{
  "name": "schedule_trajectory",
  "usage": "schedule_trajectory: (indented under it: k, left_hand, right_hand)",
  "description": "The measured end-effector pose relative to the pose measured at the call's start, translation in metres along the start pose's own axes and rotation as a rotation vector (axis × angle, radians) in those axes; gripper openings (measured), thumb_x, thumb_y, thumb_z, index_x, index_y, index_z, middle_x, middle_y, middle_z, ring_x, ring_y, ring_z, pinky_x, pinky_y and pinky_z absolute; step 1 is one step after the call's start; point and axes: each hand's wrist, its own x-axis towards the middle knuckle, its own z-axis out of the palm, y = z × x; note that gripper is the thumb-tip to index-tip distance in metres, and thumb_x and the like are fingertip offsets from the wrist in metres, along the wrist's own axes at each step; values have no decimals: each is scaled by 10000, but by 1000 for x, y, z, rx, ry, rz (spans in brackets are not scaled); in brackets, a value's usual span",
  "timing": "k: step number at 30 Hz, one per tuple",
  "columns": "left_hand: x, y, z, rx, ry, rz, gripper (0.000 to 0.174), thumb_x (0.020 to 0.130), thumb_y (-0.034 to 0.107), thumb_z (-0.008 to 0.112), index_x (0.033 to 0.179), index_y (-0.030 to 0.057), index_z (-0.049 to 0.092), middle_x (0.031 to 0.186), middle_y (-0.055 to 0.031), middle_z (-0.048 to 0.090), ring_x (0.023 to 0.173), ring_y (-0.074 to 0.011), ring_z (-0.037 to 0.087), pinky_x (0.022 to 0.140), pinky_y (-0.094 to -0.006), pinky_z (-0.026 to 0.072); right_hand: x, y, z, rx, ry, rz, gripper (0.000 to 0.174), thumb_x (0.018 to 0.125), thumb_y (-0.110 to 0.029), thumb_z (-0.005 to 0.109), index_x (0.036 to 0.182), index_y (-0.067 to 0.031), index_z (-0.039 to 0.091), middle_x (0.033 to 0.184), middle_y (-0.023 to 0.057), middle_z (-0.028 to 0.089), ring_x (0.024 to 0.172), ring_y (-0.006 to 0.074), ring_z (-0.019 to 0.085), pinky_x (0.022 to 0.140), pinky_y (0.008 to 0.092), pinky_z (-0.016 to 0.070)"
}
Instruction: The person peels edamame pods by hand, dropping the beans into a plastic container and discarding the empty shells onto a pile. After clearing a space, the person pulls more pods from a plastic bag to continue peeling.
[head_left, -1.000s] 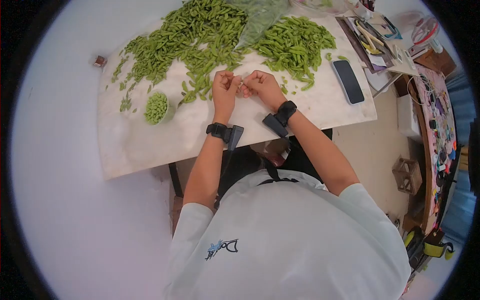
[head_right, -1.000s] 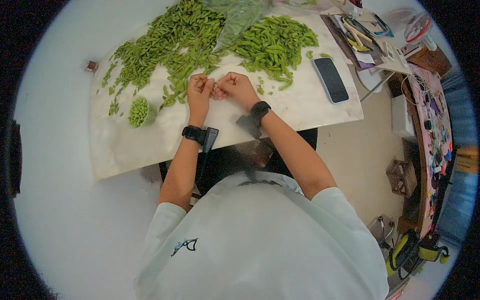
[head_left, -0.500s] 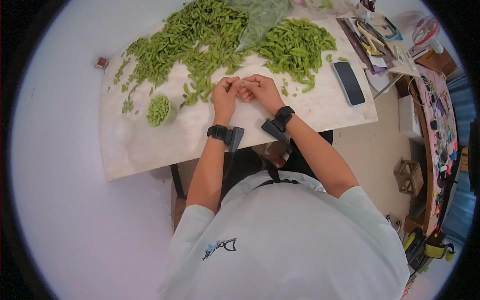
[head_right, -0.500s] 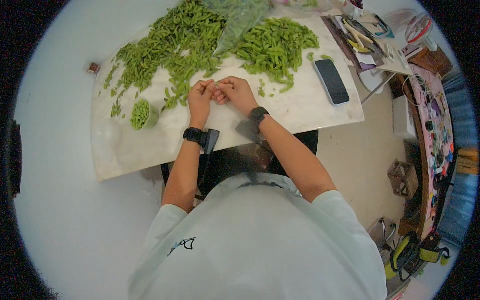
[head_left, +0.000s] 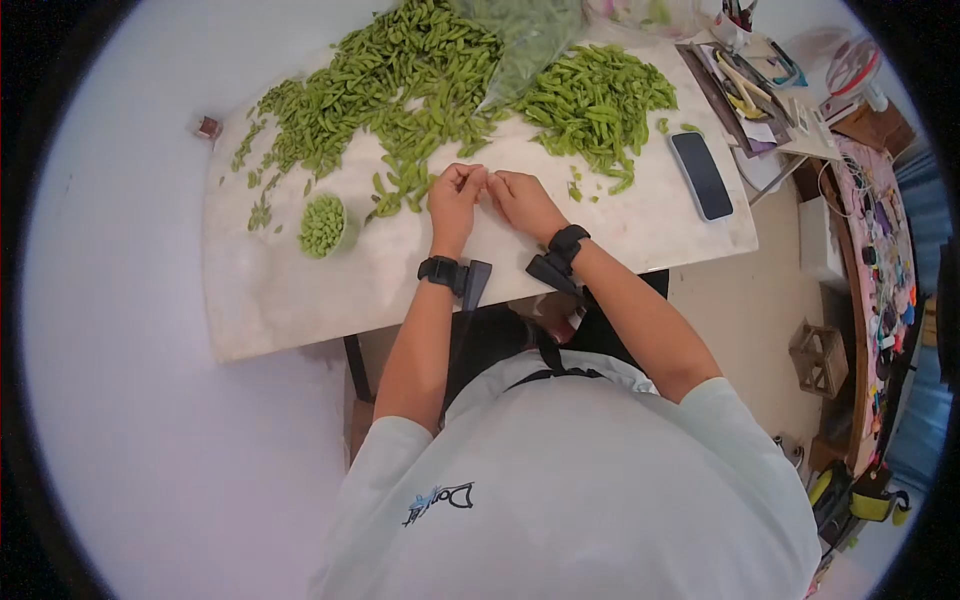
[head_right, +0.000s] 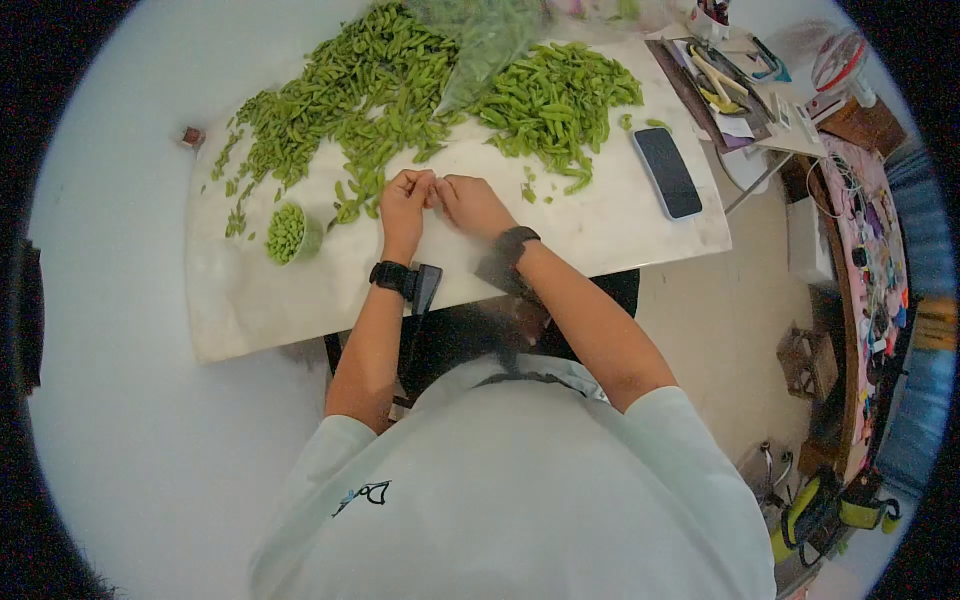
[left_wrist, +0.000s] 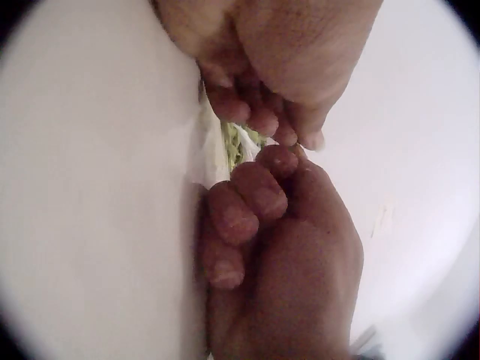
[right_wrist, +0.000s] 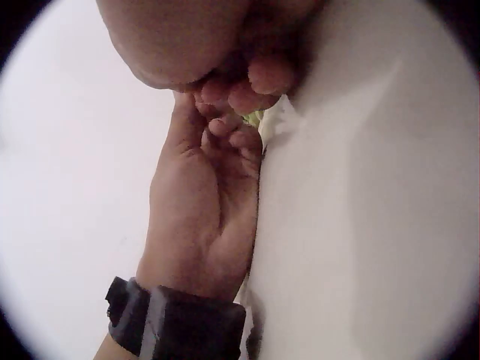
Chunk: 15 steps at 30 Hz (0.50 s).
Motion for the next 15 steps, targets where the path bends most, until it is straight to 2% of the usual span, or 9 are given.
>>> schedule_trajectory:
  k: [2,5,8,15]
  left_hand:
    - [-1,0,-1,3,-17,-13,159,894,146,609,911,-12,616,730,-2,598,598,-53,477,555,-195,394]
    - [-4,7,1,-19,-39,-26,164,897,148,605,924,-14,614,736,-3,597,610,-54,479,566,-195,397]
    - [-3,4,1,-46,-64,-25,166,898,148,603,944,-11,613,741,-2,595,622,-54,480,579,-196,402]
    - [-4,3,-2,-34,-110,-37,171,907,147,592,980,-7,610,744,6,578,634,-56,479,598,-199,409]
  right_hand:
    - [-2,0,1,78,10,12,354,945,-250,406,774,2,587,555,104,532,508,234,530,534,359,432]
    - [-4,-1,-6,351,-70,137,329,921,-238,431,748,0,577,519,53,483,455,153,462,468,309,379]
    - [-3,0,-6,439,-75,177,314,897,-228,456,701,-1,550,507,14,454,439,96,410,432,270,331]
    - [-1,6,-3,422,-28,160,315,884,-211,437,660,-2,513,502,17,461,433,104,411,428,272,331]
